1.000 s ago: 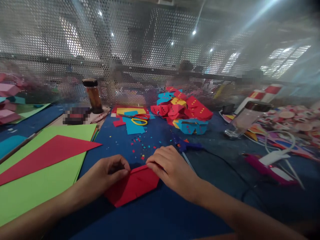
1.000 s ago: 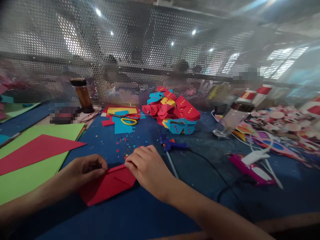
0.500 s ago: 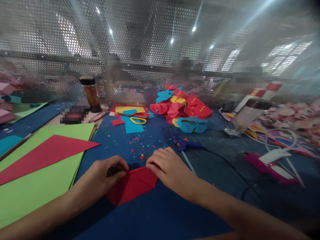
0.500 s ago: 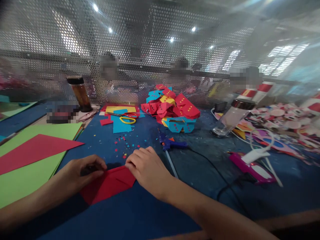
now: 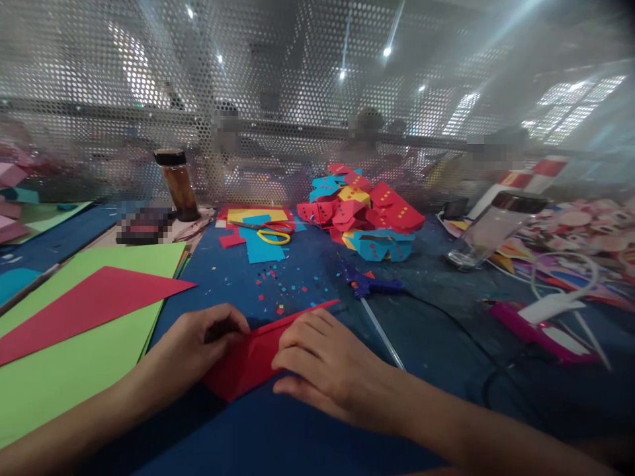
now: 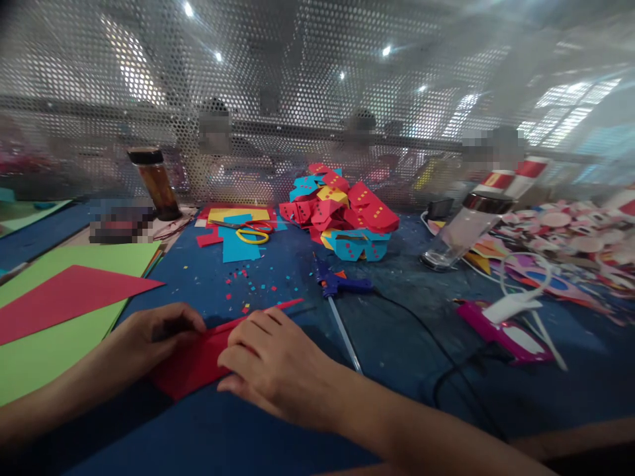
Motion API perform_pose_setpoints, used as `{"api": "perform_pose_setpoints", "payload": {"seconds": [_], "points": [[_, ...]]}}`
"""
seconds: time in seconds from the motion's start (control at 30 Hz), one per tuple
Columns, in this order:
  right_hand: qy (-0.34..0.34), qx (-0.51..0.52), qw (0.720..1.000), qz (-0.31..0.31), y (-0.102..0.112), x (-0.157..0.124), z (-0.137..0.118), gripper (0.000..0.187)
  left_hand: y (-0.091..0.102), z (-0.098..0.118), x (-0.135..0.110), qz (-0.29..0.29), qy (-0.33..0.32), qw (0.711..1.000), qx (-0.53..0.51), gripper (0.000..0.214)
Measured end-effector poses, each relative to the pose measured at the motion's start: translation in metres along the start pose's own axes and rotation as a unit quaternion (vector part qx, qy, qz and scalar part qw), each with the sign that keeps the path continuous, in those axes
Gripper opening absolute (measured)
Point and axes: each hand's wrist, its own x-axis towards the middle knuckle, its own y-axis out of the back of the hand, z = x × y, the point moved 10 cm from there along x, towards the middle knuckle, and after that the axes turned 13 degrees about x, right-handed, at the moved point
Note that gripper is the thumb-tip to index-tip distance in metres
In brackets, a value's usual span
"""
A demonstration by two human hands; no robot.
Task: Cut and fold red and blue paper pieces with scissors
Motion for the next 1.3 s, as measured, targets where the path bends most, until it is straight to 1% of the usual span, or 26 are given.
{"api": "perform_pose_setpoints", "payload": {"seconds": [0.1, 0.17, 0.37, 0.43, 0.53, 0.63, 0.73, 0.8, 0.97, 1.03, 1.13, 1.2, 1.3], "points": [[0.003, -0.020, 0.999, -0.039, -0.010, 0.000, -0.001, 0.019, 0.001, -0.003, 0.001, 0.000, 0.003, 1.000, -0.024, 0.015], [-0.001, -0.038, 0.998, -0.052, -0.013, -0.001, 0.000, 0.018, 0.001, -0.004, 0.002, -0.006, 0.003, 0.999, -0.040, 0.015], [0.022, -0.095, 0.995, -0.030, -0.016, -0.002, -0.006, 0.015, -0.005, -0.005, 0.003, -0.032, 0.005, 0.996, -0.078, 0.016], [0.027, -0.105, 0.994, -0.025, -0.019, -0.003, -0.007, 0.016, -0.005, -0.004, 0.003, -0.025, 0.000, 0.997, -0.068, 0.015], [0.017, -0.111, 0.993, -0.027, -0.023, -0.003, -0.004, 0.016, -0.004, -0.003, 0.001, -0.008, -0.012, 1.000, -0.025, 0.012], [0.005, -0.110, 0.993, -0.044, -0.030, -0.003, 0.000, 0.015, -0.002, 0.007, -0.002, 0.013, -0.060, 0.997, 0.039, 0.014], [-0.004, -0.104, 0.993, -0.054, -0.033, -0.002, 0.003, 0.015, -0.002, 0.020, -0.005, 0.035, -0.121, 0.988, 0.091, 0.020], [-0.010, -0.090, 0.994, -0.053, -0.032, -0.001, 0.004, 0.017, -0.002, 0.025, -0.007, 0.046, -0.148, 0.981, 0.119, 0.023], [-0.022, -0.053, 0.997, -0.045, -0.030, 0.001, 0.006, 0.022, -0.005, 0.038, -0.017, 0.080, -0.234, 0.951, 0.184, 0.030], [-0.028, -0.048, 0.998, -0.042, -0.030, 0.000, 0.007, 0.021, -0.008, 0.043, -0.021, 0.076, -0.265, 0.942, 0.191, 0.031], [-0.046, -0.031, 0.998, -0.040, -0.031, -0.001, 0.011, 0.021, -0.016, 0.047, -0.024, 0.044, -0.289, 0.936, 0.194, 0.034], [-0.062, -0.014, 0.997, -0.035, -0.032, -0.002, 0.014, 0.020, -0.019, 0.048, -0.024, 0.033, -0.290, 0.937, 0.191, 0.034], [-0.088, 0.017, 0.996, -0.016, -0.030, -0.002, 0.018, 0.016, -0.019, 0.047, -0.023, 0.033, -0.275, 0.944, 0.182, 0.034]]}}
